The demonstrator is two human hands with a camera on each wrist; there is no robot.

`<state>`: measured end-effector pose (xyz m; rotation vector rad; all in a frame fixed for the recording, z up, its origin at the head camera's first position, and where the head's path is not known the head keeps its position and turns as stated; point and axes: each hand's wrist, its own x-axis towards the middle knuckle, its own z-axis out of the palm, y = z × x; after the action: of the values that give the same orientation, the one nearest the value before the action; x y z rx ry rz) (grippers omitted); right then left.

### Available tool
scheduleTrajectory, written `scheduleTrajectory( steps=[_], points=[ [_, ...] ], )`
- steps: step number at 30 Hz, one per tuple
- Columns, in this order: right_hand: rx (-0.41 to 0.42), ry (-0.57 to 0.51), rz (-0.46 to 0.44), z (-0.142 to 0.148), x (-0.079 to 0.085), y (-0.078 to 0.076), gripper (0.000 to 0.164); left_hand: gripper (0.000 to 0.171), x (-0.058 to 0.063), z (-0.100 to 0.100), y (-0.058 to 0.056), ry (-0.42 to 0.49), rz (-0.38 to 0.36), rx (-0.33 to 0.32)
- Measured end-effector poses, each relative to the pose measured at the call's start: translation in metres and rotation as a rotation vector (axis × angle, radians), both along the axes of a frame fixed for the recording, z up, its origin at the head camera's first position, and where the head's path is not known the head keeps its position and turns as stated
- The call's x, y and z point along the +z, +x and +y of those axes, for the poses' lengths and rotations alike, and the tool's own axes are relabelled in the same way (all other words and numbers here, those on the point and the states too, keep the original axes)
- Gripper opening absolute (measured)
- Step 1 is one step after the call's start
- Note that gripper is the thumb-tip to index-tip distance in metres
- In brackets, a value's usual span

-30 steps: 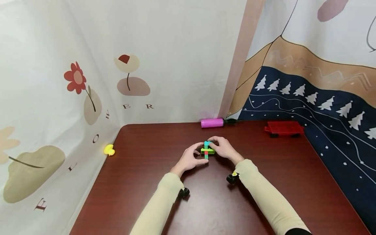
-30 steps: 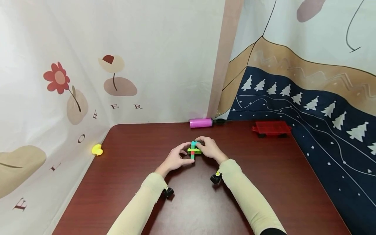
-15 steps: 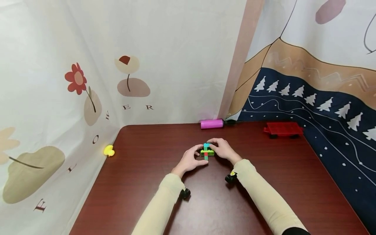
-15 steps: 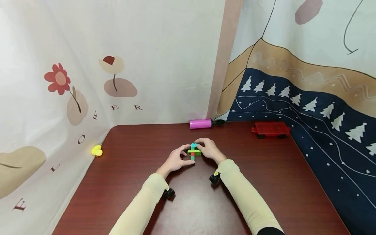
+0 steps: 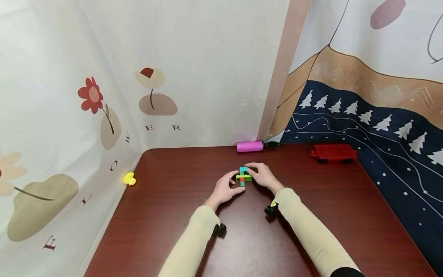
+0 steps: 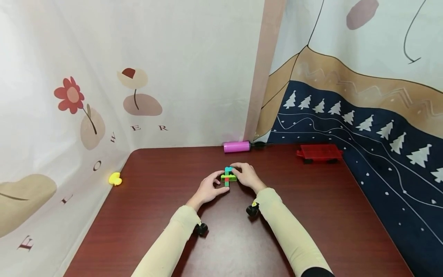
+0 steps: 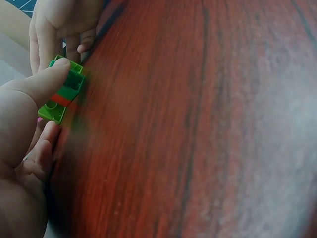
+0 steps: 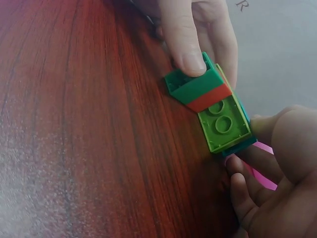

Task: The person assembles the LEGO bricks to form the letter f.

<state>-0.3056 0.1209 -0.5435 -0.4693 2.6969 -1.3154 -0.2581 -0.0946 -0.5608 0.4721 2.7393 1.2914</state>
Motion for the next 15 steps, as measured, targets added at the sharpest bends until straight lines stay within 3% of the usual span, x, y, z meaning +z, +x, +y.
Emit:
scheduleTrajectory(
  steps=[15],
  points=[
    [-0.045, -0.009, -0.029, 0.0082, 0.0000, 0.0035, 0.037, 0.072, 0.0017, 0.0006, -0.0027, -0.006, -0.004, -0.025]
  ],
)
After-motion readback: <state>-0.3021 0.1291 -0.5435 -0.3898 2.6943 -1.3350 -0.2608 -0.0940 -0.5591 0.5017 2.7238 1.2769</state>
